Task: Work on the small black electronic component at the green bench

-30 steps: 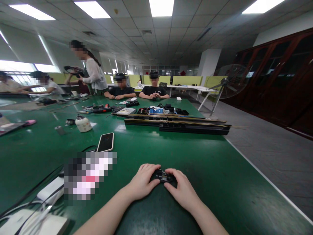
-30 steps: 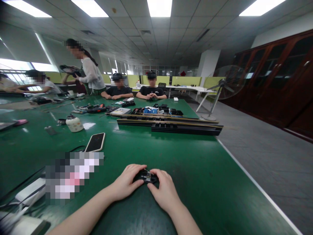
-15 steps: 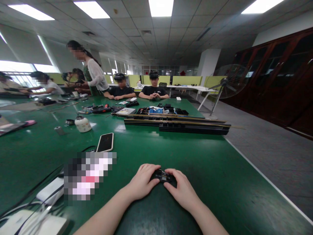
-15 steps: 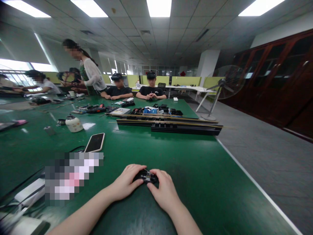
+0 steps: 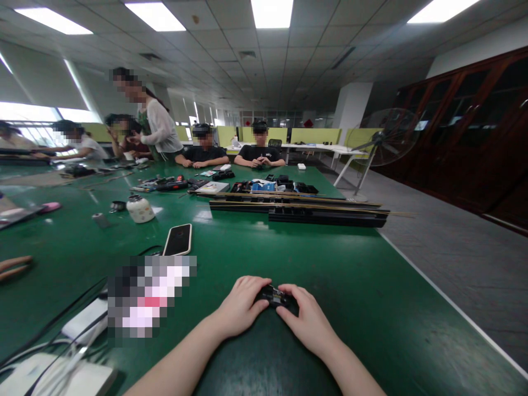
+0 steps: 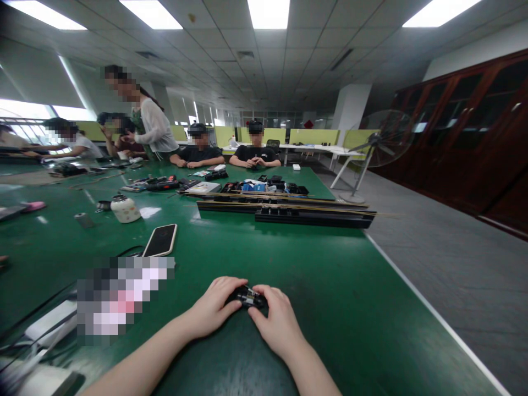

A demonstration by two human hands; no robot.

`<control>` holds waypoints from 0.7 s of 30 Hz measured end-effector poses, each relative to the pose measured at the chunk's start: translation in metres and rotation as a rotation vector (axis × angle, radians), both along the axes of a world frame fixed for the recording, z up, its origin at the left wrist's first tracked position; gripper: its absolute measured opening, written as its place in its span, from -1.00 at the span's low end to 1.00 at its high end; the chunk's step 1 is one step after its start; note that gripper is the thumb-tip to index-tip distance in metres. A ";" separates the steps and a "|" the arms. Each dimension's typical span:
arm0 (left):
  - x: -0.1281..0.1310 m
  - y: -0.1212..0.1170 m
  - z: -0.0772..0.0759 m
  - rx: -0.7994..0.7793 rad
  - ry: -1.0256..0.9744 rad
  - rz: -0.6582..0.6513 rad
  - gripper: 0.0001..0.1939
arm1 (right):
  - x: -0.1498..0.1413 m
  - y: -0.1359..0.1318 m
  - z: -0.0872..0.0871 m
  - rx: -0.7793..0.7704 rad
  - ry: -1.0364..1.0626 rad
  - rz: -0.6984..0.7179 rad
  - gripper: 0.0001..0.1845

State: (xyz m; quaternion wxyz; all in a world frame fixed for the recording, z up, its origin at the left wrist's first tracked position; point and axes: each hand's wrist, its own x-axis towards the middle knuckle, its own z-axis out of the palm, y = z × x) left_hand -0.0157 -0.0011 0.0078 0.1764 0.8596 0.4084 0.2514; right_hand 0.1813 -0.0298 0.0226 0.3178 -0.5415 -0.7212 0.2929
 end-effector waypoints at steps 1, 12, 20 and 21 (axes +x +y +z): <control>0.000 0.000 0.000 -0.002 0.000 -0.001 -0.62 | 0.000 0.000 0.000 0.002 0.002 0.000 -0.67; 0.001 0.000 0.002 -0.007 -0.008 -0.003 -0.62 | 0.000 0.000 0.000 0.005 0.006 -0.007 -0.65; 0.001 -0.001 0.004 -0.017 0.006 0.003 -0.62 | 0.000 -0.001 0.000 0.009 0.020 -0.008 -0.63; 0.001 -0.001 0.004 -0.018 0.005 0.002 -0.62 | 0.000 -0.001 0.000 0.010 0.020 -0.010 -0.63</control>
